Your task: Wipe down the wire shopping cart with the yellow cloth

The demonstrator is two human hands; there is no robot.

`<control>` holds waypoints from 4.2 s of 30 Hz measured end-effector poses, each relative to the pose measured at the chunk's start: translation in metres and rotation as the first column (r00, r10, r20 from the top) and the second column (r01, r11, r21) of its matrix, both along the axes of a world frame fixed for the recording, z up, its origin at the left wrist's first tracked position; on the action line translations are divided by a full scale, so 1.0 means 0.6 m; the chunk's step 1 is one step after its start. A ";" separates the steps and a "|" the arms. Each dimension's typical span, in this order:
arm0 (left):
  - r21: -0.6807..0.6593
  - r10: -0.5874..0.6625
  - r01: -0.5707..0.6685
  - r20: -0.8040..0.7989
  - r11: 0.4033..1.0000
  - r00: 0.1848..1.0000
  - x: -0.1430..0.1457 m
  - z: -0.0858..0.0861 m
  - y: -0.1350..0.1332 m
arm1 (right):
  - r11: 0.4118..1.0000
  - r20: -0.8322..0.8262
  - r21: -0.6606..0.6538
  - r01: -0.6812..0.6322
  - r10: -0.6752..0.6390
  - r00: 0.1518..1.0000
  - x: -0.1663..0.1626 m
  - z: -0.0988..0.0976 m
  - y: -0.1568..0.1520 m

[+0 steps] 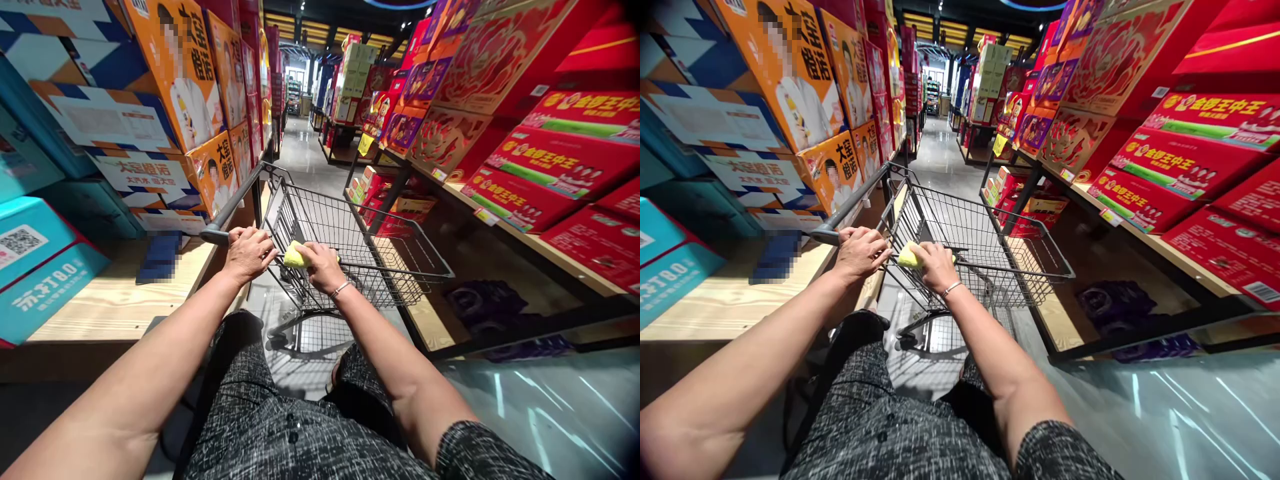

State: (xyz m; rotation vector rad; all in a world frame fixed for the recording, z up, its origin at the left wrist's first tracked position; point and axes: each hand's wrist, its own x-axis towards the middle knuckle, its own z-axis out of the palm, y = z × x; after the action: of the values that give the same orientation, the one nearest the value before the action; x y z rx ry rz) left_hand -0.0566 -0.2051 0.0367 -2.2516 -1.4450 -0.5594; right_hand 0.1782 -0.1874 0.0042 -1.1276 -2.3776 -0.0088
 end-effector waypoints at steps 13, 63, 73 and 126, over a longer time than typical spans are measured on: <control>-0.024 0.036 -0.033 0.120 0.999 0.992 0.031 -0.032 -0.018 | 0.891 -0.006 -0.151 0.429 -0.434 0.901 0.366 -0.072 0.006; -0.481 -0.097 0.151 0.136 0.864 0.986 0.059 -0.040 0.095 | 0.984 0.269 -0.080 0.158 -0.132 0.954 0.133 -0.310 0.004; -0.446 0.008 0.068 0.165 0.892 0.986 0.056 -0.050 0.155 | 0.951 0.123 0.068 0.301 -0.308 0.943 0.209 -0.191 0.052; -0.366 -0.278 0.291 0.089 0.884 0.957 0.122 -0.040 0.123 | 0.918 0.040 0.187 0.351 -0.364 0.931 0.236 -0.128 0.080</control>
State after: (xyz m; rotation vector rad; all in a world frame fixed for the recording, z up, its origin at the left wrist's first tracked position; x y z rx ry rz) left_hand 0.0169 -0.1311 0.0129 -2.8000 -1.3346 -0.4357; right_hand 0.3197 -0.1396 -0.0723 -1.4771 -2.1467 -0.3862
